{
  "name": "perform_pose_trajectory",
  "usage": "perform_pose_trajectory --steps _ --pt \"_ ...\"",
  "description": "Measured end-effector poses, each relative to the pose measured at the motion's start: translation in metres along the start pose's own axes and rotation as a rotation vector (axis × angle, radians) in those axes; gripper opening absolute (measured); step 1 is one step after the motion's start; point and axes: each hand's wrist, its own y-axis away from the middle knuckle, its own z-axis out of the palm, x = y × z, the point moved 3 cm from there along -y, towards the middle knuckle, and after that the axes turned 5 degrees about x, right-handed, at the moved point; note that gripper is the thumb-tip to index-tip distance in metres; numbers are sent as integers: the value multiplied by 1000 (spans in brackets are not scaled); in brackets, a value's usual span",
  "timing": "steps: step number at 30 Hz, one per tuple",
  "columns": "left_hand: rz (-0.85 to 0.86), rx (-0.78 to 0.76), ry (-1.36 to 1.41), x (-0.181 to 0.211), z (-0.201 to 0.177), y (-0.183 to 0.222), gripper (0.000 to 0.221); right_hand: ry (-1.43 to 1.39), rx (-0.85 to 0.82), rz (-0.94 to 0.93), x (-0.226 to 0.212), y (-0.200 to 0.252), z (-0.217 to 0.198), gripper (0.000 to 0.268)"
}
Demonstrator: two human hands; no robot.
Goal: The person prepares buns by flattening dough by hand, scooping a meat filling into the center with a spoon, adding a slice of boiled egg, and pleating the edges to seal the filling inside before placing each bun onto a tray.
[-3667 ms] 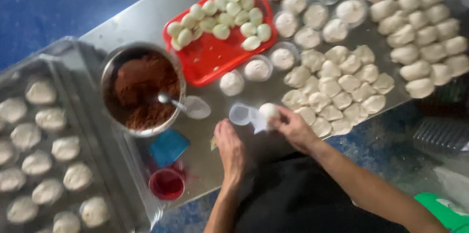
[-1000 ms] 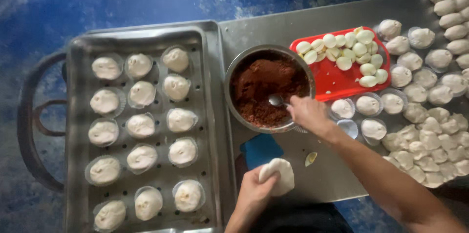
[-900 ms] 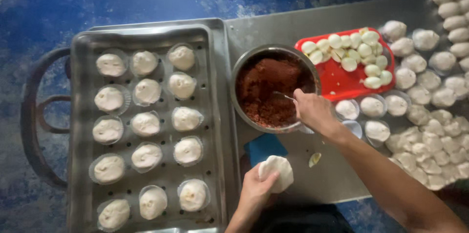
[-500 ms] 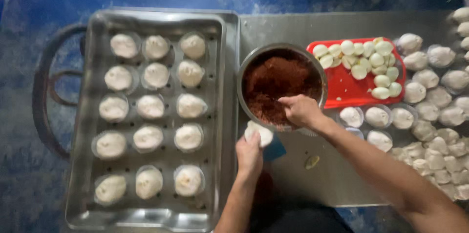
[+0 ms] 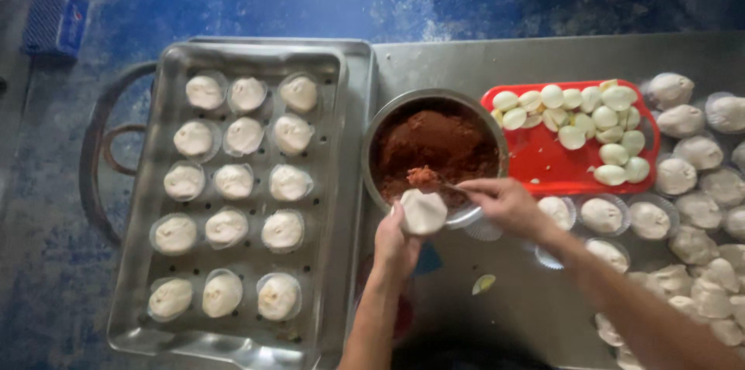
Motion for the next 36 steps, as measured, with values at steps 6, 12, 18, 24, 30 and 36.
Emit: perform_pose_trajectory --steps 6,12,18,24,30,36 --pt "137 -237 40 17 55 -21 41 404 347 -298 -35 53 3 54" --pt "186 -41 -214 20 63 8 36 123 390 -98 -48 80 -16 45" --pt "298 5 -363 4 73 14 27 132 361 -251 -63 76 -19 39" --pt "229 42 -395 0 62 12 27 259 404 -122 -48 74 -23 39" --pt "209 -14 -293 3 57 19 29 255 329 -51 -44 84 -12 39" --pt "200 -118 -288 3 49 53 37 189 352 -56 -27 71 -11 34"
